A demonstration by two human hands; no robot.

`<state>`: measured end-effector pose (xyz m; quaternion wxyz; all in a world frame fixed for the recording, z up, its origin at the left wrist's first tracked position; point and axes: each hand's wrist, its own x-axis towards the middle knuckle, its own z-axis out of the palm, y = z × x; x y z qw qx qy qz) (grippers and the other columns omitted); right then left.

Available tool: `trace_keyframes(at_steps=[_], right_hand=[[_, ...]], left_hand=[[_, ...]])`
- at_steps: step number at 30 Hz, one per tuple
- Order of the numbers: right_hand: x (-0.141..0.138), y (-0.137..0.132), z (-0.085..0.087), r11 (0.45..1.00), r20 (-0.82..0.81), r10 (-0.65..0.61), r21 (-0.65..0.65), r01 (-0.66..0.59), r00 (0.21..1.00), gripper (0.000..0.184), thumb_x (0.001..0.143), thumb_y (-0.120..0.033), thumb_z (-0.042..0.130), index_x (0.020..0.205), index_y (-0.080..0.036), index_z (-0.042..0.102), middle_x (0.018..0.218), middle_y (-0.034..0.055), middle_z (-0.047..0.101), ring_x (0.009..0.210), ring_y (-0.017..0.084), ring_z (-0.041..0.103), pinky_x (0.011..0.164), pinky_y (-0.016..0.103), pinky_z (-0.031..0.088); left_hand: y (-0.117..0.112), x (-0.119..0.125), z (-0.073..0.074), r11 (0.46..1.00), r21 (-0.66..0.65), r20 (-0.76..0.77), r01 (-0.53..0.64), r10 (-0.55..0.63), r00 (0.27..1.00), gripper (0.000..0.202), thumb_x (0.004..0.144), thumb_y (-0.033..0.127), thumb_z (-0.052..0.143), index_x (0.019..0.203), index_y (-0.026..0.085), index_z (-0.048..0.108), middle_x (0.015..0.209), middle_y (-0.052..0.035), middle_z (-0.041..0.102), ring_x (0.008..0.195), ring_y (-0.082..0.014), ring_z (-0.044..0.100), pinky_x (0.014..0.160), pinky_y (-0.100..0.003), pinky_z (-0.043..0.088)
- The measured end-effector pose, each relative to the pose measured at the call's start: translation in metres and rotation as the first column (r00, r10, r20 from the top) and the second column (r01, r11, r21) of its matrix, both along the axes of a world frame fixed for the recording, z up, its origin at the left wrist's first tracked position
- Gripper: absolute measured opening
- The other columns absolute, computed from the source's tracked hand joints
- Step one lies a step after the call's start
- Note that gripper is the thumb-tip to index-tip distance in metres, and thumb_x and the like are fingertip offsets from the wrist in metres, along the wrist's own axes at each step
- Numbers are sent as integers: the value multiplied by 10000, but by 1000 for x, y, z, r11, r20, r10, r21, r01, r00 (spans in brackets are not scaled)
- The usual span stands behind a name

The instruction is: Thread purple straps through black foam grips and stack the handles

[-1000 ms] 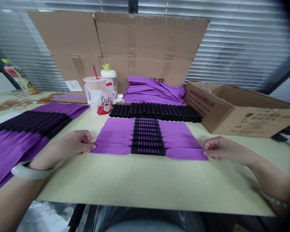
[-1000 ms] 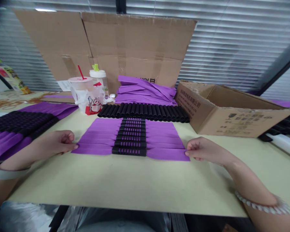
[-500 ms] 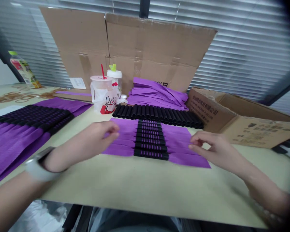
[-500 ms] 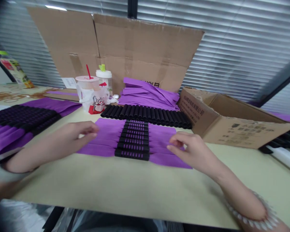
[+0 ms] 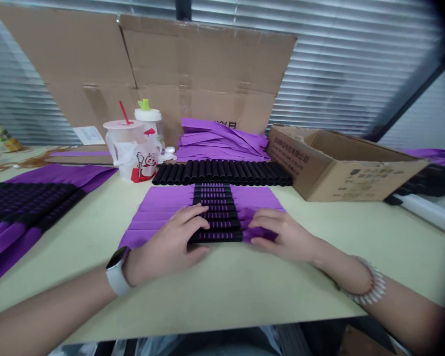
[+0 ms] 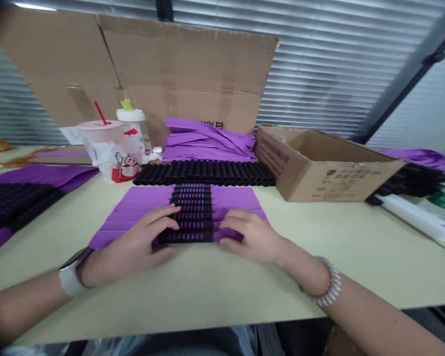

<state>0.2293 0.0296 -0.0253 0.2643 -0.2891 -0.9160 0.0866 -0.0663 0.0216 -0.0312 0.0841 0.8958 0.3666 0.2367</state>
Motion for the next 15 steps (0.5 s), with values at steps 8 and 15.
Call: trace_keyframes(at_steps=[8,15], right_hand=[[-11,0,-6,999,32,-11,48,9,999,87,851,-140,608,918,-159,658,881,63,626,836,202,589,746,343,497],[-12,0,-6,998,53,-37,57,34,998,88,872,-135,579,894,-168,658,860,50,630,822,196,585,738,344,493]], left_hand=[[9,2,-10,999,-33,-57,-17,15,998,149,869,278,581,1001,221,543,1413,-97,470,1318,-252,442,1078,-446,416],[11,4,-11,999,-39,-57,-16,14,998,140,872,284,576,986,215,533,1383,-110,504,1299,-259,470,1054,-446,442]])
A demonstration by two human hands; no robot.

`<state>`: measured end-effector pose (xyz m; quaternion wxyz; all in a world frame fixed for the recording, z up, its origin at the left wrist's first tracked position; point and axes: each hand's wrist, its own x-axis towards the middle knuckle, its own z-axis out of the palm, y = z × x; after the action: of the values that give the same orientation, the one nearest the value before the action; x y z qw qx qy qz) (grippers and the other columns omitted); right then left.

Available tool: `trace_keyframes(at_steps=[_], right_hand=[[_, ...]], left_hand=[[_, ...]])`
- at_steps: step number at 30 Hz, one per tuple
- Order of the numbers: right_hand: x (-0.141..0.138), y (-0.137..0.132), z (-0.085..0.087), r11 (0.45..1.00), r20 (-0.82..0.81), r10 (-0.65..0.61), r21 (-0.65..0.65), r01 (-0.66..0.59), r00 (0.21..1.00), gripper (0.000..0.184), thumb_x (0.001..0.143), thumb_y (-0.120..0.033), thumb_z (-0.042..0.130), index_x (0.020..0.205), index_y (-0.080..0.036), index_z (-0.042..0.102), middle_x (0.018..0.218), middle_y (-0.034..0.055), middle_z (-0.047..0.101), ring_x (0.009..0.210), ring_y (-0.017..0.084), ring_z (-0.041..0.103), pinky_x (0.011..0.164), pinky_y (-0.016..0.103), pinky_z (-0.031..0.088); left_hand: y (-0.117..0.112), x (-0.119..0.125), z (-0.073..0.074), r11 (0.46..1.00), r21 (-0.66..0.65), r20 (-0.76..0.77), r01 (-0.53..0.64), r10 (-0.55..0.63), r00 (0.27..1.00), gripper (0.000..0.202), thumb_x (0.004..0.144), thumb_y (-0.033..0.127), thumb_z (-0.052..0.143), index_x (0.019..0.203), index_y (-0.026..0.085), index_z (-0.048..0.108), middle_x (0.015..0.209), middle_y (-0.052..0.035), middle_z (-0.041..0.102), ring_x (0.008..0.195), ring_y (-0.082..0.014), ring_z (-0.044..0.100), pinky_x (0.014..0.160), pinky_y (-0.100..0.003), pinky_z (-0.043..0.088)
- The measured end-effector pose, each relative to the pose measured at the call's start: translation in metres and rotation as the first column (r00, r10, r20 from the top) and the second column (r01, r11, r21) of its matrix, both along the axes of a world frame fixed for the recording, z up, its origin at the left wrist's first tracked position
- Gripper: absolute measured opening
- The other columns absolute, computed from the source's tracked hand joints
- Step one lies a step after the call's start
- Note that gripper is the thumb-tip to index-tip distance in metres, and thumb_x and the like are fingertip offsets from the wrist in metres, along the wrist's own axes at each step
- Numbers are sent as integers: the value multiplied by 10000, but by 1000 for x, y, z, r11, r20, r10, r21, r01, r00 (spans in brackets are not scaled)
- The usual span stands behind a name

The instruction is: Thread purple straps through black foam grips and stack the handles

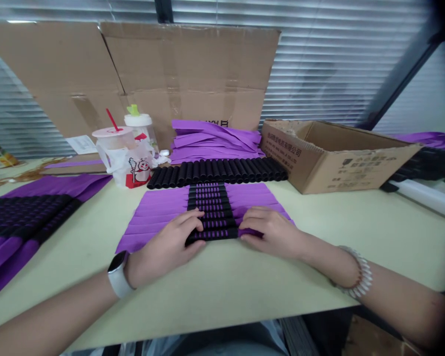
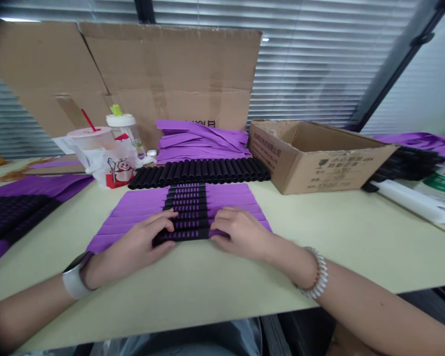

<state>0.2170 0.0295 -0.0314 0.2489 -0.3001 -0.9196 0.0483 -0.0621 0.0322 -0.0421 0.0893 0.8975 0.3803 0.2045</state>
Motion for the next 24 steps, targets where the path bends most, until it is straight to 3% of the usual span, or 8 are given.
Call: trace_keyframes(at_steps=[19,24], right_hand=[[0,3,-1,1000,12,-1,2,1,1000,69,871,-133,600,890,-157,661,832,40,619,790,193,563,713,342,464],[0,2,3,999,-28,-28,-47,27,999,135,837,-134,646,971,-151,659,910,50,637,853,201,584,772,352,483]], left_hand=[[0,0,3,1000,-15,16,16,-16,1000,118,868,263,577,971,218,542,1340,-90,538,1289,-248,475,1076,-434,414],[-3,-1,6,998,-51,45,-25,28,999,322,809,276,651,1093,227,510,1384,-99,498,1293,-262,466,1076,-450,413]])
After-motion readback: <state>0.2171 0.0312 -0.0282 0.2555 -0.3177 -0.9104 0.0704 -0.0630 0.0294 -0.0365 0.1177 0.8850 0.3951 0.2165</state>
